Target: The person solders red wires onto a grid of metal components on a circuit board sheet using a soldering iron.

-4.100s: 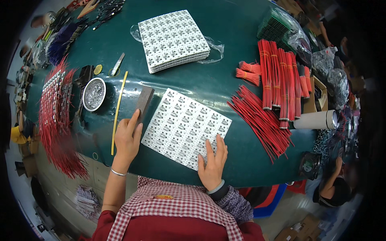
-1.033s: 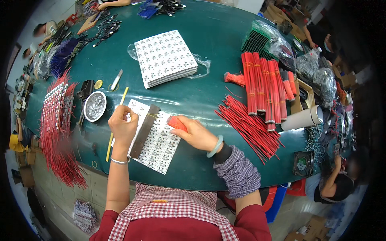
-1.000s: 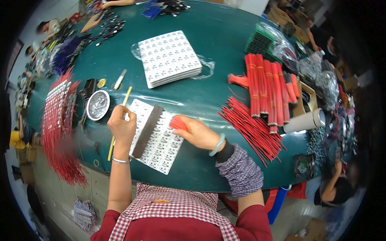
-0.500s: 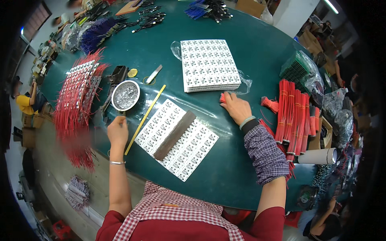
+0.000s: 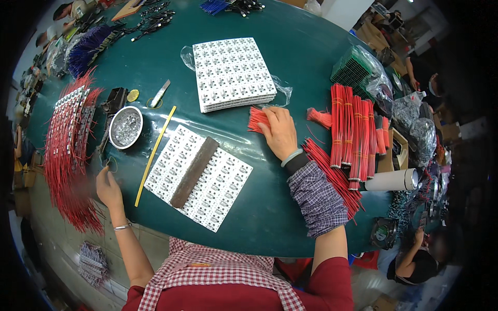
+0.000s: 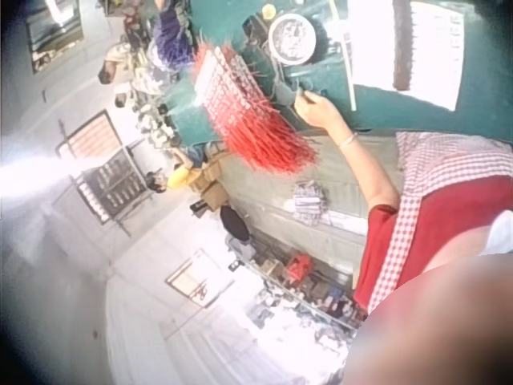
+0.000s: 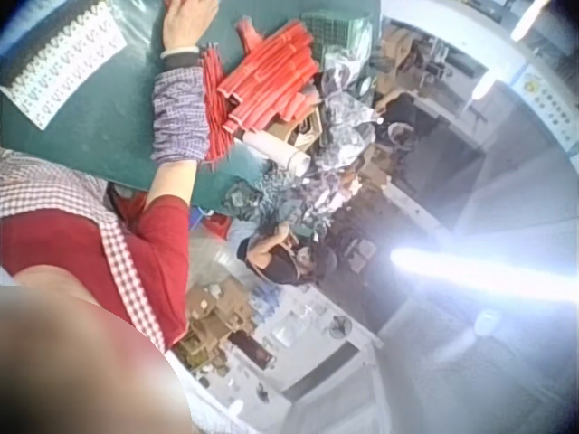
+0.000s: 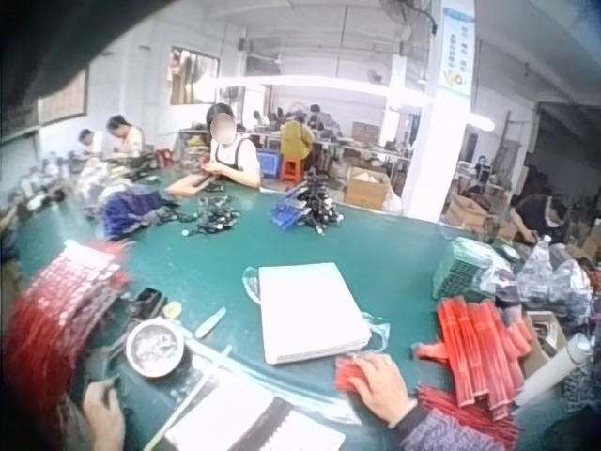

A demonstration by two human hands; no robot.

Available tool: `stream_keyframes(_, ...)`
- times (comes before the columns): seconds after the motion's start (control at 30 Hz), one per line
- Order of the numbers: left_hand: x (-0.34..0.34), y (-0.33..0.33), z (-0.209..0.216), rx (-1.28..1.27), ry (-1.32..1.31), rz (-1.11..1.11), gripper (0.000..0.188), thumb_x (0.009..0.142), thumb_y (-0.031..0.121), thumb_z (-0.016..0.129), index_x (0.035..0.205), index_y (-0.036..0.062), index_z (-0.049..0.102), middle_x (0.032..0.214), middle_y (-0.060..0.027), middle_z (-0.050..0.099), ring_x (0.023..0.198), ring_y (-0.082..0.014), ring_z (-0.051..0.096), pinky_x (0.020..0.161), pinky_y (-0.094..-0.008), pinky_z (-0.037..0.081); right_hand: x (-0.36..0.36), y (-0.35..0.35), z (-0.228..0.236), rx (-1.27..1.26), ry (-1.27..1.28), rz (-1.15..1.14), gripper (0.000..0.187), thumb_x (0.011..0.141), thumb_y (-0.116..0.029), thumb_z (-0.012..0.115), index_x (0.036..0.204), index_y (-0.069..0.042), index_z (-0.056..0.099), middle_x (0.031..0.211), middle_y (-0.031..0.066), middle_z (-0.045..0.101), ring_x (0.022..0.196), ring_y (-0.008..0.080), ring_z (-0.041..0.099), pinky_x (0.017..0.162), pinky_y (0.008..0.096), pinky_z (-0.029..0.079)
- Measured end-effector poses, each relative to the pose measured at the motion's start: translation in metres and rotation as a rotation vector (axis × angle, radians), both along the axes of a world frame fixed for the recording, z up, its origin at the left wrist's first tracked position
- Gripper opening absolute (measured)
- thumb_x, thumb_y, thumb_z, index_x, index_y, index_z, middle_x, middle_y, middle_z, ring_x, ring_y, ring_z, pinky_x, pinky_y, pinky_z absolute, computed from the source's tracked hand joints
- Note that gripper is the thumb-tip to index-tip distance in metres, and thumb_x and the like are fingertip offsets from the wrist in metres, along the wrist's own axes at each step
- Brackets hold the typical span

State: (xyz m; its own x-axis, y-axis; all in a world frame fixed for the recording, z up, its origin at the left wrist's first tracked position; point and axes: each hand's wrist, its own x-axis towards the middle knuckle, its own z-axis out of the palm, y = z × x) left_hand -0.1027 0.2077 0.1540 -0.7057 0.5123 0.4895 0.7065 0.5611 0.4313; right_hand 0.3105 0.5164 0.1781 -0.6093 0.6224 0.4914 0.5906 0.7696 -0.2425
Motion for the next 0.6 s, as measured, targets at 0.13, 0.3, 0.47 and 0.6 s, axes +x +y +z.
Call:
stream_keyframes(0.13,0.002,0.005,0.004,-0.101,-0.016,-0.003,0.019,0.096,0.015,0.062,0.11,0.0064,0.071,0.106,-0.0081,0.069,0.094,-0.0287,0.063,0.083,-0.0385,0.05,-0.006,-0.004,-0.003,-0.031,0.15,-0.033,0.029,0.083,-0.007,0.073,0.11,-0.002,0.066,0.107,0.0119,0.063,0.102,0.0317,0.058,0.088,0.04,0.05)
stream_keyframes(0.3,0.009,0.012,0.009,-0.216,0.02,0.051,0.025,0.099,0.023,0.059,0.115,0.0086,0.071,0.106,-0.0081,0.069,0.098,-0.0285,0.062,0.086,-0.0397,0.05,-0.012,-0.003,-0.004,-0.014,0.161,-0.059,0.02,0.082,-0.003,0.071,0.103,-0.003,0.069,0.103,0.0102,0.063,0.1,0.0306,0.059,0.085,0.0404,0.051)
stream_keyframes(0.47,0.0,-0.002,-0.001,-0.054,0.026,0.074,0.025,0.097,0.019,0.061,0.119,0.009,0.068,0.104,-0.0097,0.068,0.086,-0.0287,0.063,0.078,-0.038,0.05,0.019,0.002,0.026,0.095,0.476,-0.267,0.011,0.088,-0.004,0.069,0.1,-0.004,0.071,0.097,0.0126,0.067,0.09,0.0299,0.063,0.082,0.0367,0.051)
stream_keyframes(0.6,-0.003,0.0,0.003,-0.069,-0.068,0.075,0.019,0.094,0.014,0.063,0.109,0.0051,0.069,0.101,-0.0094,0.068,0.08,-0.0278,0.063,0.072,-0.0358,0.049,0.071,0.003,0.05,-0.159,0.878,-0.484,0.013,0.097,-0.006,0.065,0.105,0.001,0.071,0.098,0.0059,0.068,0.088,0.0115,0.064,0.077,0.0262,0.052)
